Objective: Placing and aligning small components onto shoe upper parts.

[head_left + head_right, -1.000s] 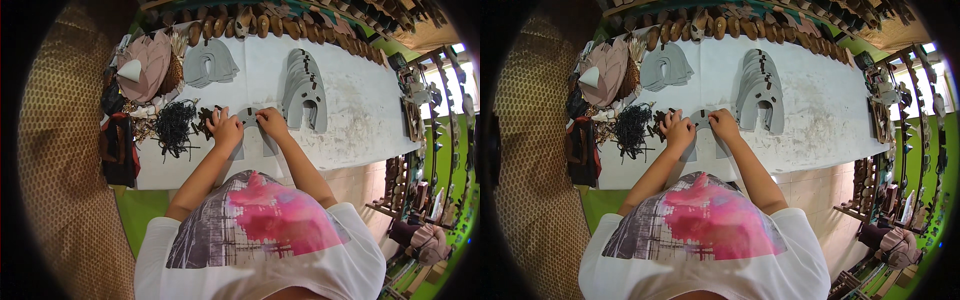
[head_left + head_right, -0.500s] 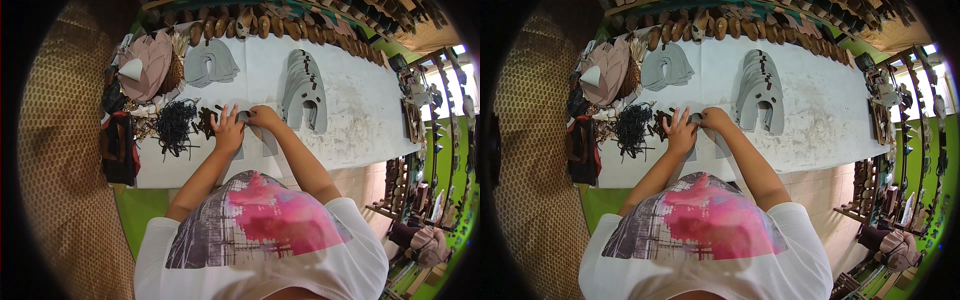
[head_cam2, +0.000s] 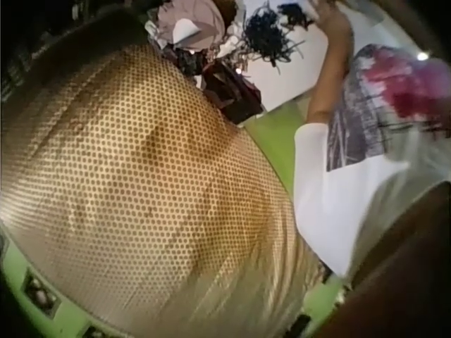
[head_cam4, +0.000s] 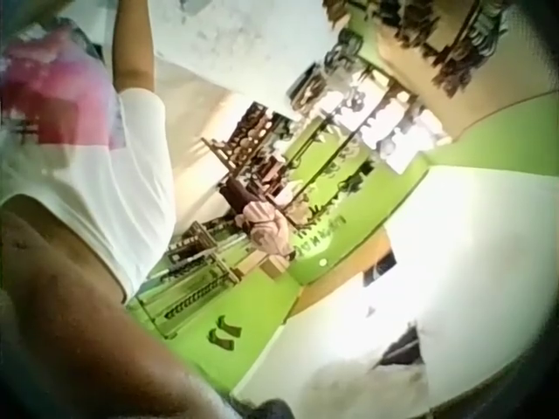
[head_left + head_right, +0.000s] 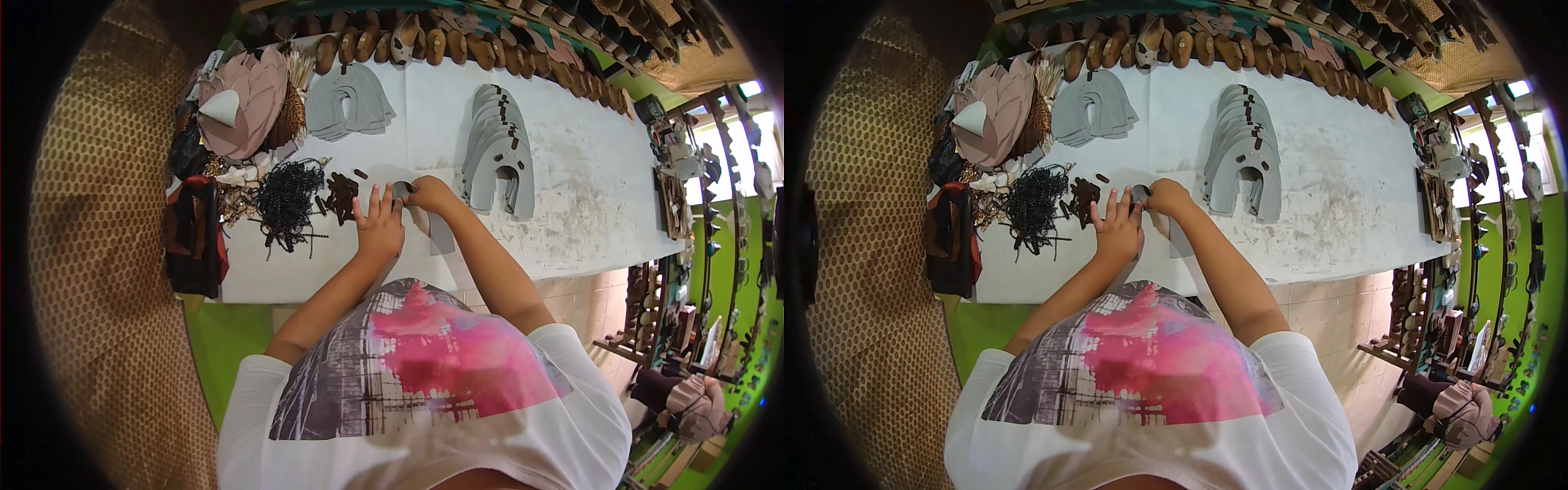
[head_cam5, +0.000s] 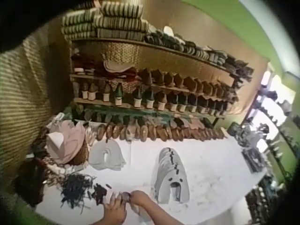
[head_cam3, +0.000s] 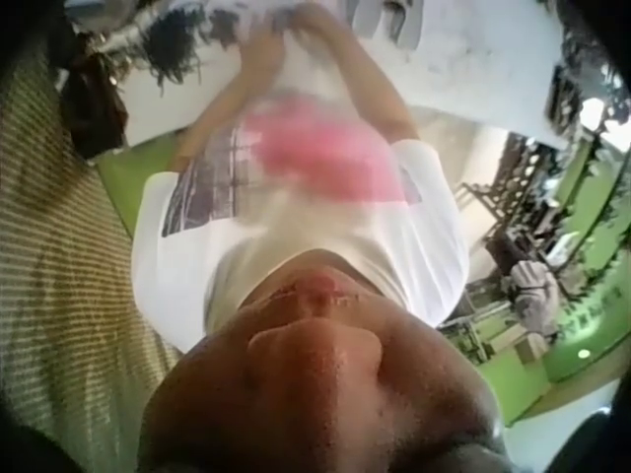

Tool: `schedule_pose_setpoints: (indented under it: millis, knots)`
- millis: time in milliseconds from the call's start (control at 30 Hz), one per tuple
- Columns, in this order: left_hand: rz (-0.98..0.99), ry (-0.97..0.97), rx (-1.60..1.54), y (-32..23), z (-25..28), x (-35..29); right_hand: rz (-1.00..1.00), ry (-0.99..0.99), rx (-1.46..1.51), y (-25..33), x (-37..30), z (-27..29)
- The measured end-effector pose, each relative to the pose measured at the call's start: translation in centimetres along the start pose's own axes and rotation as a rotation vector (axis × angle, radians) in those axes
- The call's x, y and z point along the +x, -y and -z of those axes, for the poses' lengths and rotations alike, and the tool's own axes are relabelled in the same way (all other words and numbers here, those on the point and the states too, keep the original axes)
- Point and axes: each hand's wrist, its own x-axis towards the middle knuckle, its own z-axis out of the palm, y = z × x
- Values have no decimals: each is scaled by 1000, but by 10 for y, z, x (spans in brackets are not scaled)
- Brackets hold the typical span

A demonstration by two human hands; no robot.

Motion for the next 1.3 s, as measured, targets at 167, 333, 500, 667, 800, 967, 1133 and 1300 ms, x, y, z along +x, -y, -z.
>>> schedule_pose_setpoints:
  millis: [167, 333, 500, 667, 800, 967, 1133, 1300]
  knots:
    - [108, 87, -110, 6, 8, -1, -31, 61, -38, 3, 1, 5]
    - [33, 171, -137, 13, 4, -10, -175, 49, 134, 1, 14, 14]
    - [33, 186, -116, 10, 1, -12, 43, 285, 338, -5, 22, 14]
    - [44, 176, -117, 11, -2, -18, 85, 106, -6, 8, 17, 6]
    - [67, 263, -104, 7, 4, -15, 80, 31, -156, 6, 17, 1]
    - [62, 280, -84, 8, 4, -15, 113, 41, -219, 1, 24, -3]
    - [52, 224, -92, 9, -3, -18, 127, 87, -283, 5, 28, 2]
    - [65, 276, -115, 9, 0, -16, 105, 132, -391, 8, 31, 8]
